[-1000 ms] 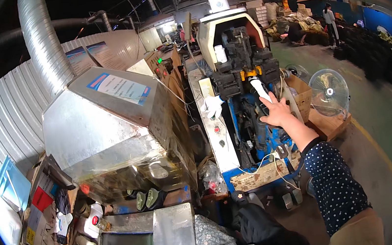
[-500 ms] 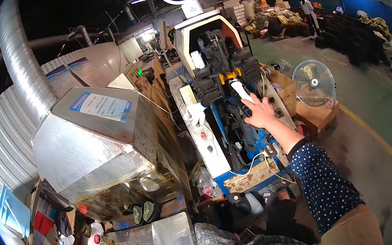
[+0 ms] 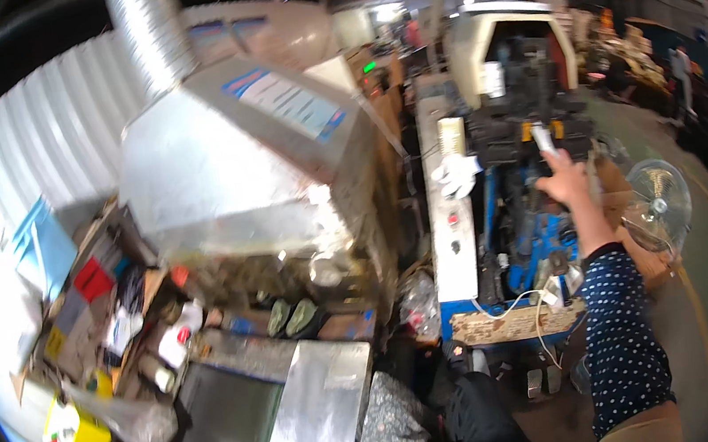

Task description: Operating an industrial lasting machine to shape and secure shoe uppers to the lasts.

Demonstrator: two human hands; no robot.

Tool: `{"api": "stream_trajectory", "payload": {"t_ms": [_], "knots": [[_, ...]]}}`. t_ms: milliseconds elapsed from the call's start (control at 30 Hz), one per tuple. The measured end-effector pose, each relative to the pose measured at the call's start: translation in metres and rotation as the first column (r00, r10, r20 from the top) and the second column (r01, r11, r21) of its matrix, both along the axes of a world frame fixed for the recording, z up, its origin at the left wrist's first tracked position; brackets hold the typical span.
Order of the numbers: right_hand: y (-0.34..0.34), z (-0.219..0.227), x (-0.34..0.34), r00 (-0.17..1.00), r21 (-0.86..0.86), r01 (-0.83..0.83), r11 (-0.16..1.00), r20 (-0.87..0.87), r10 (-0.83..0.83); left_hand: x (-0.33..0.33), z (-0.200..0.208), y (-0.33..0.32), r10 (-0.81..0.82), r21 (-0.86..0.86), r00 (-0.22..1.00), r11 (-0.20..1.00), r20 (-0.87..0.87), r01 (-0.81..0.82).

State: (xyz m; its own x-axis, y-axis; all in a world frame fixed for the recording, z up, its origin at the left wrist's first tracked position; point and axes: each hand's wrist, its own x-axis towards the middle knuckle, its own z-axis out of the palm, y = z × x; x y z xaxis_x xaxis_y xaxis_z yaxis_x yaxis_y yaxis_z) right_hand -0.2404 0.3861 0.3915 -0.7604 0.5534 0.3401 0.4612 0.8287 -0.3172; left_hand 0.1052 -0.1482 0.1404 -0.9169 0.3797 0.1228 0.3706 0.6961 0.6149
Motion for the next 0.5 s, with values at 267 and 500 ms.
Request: {"api": "stream_trajectory", "payload": {"t_ms": [267,500], "knots": [[0.080,-0.010,-0.010,0.937,0.086,-0.303,0.949,-0.152,0.313,-0.013,-0.003,-0.015,-0.200,0.226,0.979,0.956,0.034,0.187],[0.005,-0.078,-0.007,0.651,0.809,-0.479,0.340,0.069,0.756,0.044,0.026,-0.149,0.474,0.409,0.879,0.795,0.045,-0.449]]}}
